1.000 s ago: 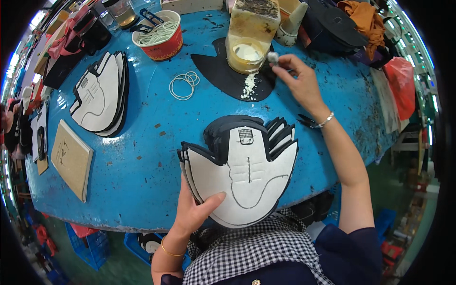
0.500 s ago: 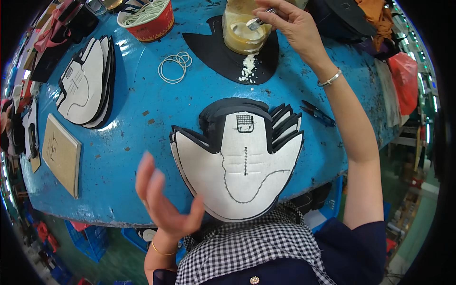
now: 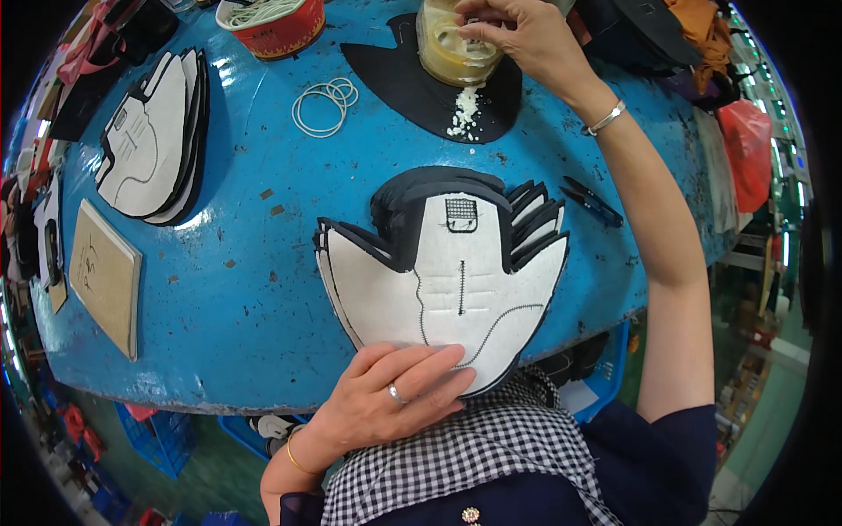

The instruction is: The person applies glue to shoe components using a brush dipped into a glue container.

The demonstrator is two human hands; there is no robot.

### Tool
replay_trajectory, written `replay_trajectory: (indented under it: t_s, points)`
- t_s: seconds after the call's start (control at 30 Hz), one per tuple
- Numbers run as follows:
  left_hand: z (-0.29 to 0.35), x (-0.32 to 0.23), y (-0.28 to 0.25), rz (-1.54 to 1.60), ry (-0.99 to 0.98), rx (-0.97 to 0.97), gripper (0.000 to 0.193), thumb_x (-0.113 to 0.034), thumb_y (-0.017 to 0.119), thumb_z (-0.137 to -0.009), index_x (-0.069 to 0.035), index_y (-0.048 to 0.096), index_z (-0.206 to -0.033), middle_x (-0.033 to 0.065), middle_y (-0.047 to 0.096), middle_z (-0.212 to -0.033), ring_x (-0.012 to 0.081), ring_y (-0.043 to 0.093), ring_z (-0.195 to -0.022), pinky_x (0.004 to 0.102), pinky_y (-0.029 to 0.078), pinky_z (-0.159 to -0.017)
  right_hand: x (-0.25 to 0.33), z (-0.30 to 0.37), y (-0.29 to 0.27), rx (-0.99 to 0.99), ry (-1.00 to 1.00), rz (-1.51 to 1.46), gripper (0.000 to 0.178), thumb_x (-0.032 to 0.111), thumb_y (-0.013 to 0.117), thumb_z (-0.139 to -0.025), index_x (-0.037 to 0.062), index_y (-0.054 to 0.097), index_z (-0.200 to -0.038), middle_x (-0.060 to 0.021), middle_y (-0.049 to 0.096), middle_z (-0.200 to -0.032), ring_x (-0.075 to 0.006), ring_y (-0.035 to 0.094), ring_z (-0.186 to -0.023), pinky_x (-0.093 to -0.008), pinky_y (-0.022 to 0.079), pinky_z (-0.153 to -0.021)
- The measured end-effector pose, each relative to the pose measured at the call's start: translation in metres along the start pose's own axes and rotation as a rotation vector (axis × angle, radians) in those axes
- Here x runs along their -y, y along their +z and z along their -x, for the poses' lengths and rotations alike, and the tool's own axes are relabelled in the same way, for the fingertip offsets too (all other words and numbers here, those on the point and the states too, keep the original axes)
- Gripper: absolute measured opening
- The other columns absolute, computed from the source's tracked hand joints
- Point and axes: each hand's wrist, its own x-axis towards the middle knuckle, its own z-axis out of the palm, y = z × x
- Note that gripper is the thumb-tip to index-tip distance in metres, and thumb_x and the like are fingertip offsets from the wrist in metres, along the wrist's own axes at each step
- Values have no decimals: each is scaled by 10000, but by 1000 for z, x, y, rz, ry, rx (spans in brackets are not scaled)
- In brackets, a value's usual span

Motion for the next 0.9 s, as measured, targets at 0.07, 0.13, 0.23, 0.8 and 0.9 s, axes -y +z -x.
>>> replay_trajectory:
  t_s: [0.07,0.13,0.23,0.8,0.9]
  points:
    - [2,-2,1,-19,-20,-9,490,-347,884,-725,-266,748,-1189,-57,623,-1330,134,602,-1064,315,451,-898,-1,-3,-4,22,31,-44,211,93,736,-925,-43,694,-1081,-85,751,-983,-135,692,-917,-277,541,-825]
    - [2,-4,0,-20,-26,3,494,-337,884,-725,-261,745,-1192,-54,621,-1331,134,602,-1072,317,454,-902,-6,-5,-9,45,59,-89,210,94,740,-923,-42,695,-1077,-81,748,-986,-136,688,-915,-275,540,-823]
    - [0,-8,-3,-41,-30,14,494,-323,881,-729,-241,740,-1195,-42,619,-1332,136,604,-1086,324,461,-906,-6,-5,-12,95,104,-305,207,95,750,-917,-43,698,-1062,-71,736,-975,-126,670,-887,-272,533,-807]
    - [-10,-24,-8,-289,84,38,275,-166,712,-871,-78,743,-1129,102,701,-1226,211,684,-1057,321,581,-847,14,33,-4,-174,-165,163,187,104,782,-885,-1,726,-1030,-44,722,-892,-107,651,-816,-257,518,-738]
    - [-12,-24,-4,-304,123,3,256,-112,639,-899,-10,732,-1115,145,692,-1217,245,671,-1046,325,564,-893,-3,51,-12,-218,-185,50,229,178,761,-922,25,721,-1088,-28,723,-942,-98,659,-868,-237,517,-786]
